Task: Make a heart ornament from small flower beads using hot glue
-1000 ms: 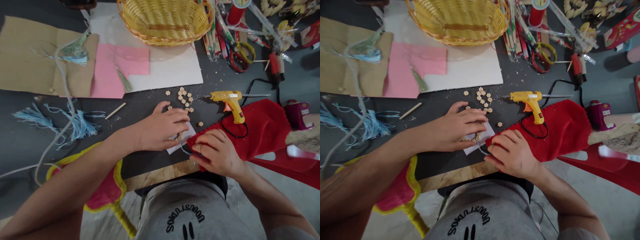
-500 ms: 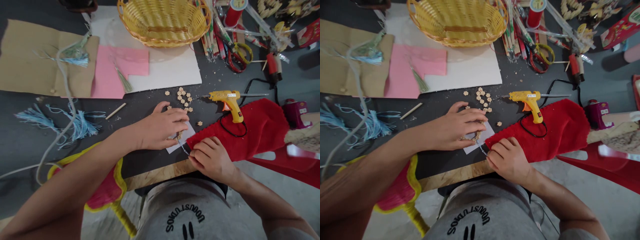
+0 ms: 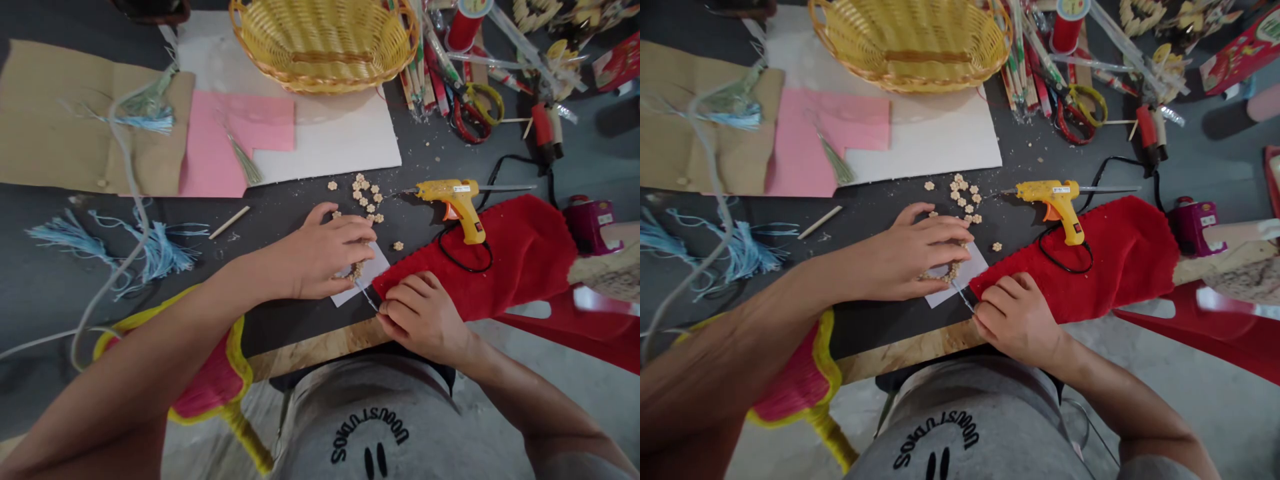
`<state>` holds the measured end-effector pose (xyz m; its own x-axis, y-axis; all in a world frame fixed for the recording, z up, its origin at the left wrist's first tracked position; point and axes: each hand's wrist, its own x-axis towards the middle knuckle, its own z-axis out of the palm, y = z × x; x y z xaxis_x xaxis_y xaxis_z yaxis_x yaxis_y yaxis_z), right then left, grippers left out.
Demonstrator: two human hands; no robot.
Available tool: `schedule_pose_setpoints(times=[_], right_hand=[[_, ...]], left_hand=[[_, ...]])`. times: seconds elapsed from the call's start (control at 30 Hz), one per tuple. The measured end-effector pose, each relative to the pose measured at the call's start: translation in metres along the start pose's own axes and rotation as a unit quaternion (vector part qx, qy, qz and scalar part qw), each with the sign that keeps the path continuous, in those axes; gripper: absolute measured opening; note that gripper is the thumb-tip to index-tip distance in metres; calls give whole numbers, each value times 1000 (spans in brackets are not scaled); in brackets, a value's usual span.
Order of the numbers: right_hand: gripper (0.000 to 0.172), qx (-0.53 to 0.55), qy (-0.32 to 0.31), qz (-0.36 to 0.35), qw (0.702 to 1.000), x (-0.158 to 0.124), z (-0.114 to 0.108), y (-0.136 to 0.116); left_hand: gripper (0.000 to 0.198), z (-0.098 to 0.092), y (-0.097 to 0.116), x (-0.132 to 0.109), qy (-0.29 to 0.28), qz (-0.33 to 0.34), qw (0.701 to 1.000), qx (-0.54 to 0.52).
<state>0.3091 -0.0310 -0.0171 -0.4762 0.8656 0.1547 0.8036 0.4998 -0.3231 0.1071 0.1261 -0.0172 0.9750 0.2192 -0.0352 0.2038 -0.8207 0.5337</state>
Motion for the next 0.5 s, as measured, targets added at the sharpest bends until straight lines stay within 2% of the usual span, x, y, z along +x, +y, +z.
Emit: schedule_pose_setpoints(times=[0.3,0.5], right_hand=[[16,14,-3,7,1000,0,1,1],[18,13,-5,11,1000,2,-2,0]], left_hand=[[39,-4,1,-1,-5,-1,1000,-12],[33,-3,1,0,-10,-7,1000,-14]])
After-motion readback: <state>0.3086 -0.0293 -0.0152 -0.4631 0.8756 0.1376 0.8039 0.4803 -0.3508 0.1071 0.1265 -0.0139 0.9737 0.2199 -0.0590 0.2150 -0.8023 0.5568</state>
